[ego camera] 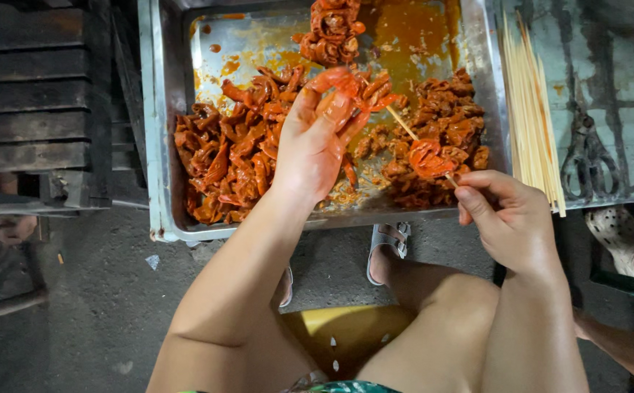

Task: The person picks up marinated meat pieces from a tray and threads them onto wooden skewers, one piece at a time, until several skewers are filled.

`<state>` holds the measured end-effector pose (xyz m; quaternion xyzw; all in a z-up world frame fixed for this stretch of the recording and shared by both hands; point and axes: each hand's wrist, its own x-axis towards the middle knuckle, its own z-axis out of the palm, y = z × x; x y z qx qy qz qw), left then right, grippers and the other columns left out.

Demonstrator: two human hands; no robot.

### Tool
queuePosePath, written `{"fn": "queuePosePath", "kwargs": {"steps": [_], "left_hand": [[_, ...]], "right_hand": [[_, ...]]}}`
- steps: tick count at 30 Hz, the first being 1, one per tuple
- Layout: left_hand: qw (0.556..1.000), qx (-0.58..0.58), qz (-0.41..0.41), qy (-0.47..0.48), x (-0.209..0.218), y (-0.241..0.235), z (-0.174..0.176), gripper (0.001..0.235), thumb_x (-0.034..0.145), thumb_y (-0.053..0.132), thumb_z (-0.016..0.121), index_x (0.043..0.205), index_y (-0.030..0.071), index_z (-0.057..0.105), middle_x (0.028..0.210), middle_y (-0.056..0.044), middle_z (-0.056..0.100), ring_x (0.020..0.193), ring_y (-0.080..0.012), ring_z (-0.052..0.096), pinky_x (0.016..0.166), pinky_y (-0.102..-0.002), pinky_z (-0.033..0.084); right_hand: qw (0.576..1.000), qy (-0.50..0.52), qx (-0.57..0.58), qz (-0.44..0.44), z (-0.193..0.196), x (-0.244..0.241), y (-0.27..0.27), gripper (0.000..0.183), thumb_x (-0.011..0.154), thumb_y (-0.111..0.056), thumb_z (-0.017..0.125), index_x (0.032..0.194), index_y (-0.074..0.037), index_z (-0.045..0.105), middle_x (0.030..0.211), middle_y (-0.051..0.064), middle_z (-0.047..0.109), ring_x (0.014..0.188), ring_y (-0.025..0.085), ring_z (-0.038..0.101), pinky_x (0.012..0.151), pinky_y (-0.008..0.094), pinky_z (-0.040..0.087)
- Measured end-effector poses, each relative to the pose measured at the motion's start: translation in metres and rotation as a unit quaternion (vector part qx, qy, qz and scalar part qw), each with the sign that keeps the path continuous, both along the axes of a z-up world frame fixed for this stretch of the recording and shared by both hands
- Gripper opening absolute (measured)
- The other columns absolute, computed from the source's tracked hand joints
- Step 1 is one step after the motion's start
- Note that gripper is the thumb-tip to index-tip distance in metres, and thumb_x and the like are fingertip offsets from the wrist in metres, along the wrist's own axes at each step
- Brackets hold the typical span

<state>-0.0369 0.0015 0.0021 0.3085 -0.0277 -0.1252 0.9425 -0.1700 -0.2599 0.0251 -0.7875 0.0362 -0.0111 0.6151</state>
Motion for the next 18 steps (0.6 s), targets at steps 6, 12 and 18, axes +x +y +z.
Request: {"fn": "queuePosePath", "kwargs": {"steps": [6, 12, 18], "left_hand": [[0.997, -0.071, -0.007, -0.02, 0.0, 0.003, 0.008, 0.022, 0.104, 0.01, 0.065, 0.125, 0.009, 0.057, 0.131, -0.013, 0.065, 0.127, -0.0316, 0.063, 0.113, -0.055, 0.051], [0.994, -0.105, -0.009, -0.018, 0.004, 0.002, 0.01, 0.021, 0.108, 0.008, 0.066, 0.127, 0.008, 0.056, 0.128, -0.014, 0.064, 0.124, -0.035, 0.064, 0.112, -0.061, 0.052], [0.999, -0.03, 0.018, -0.014, 0.004, 0.005, 0.014, 0.018, 0.101, 0.006, 0.068, 0.118, 0.004, 0.064, 0.12, -0.012, 0.07, 0.113, -0.0275, 0.07, 0.102, -0.054, 0.06]], "right_hand": [[1.0, 0.008, -0.018, 0.005, -0.006, 0.001, 0.007, 0.016, 0.101, -0.007, 0.067, 0.115, 0.001, 0.069, 0.086, 0.004, 0.066, 0.073, 0.01, 0.06, 0.065, 0.025, 0.05], [0.999, -0.004, -0.036, -0.002, -0.008, 0.003, 0.012, 0.017, 0.101, -0.007, 0.069, 0.115, 0.001, 0.069, 0.088, 0.004, 0.068, 0.074, 0.009, 0.062, 0.066, 0.024, 0.051], [0.997, 0.009, -0.072, -0.004, -0.003, 0.004, 0.014, 0.016, 0.099, -0.008, 0.07, 0.113, 0.001, 0.07, 0.091, 0.004, 0.07, 0.073, 0.009, 0.062, 0.065, 0.024, 0.052]]}}
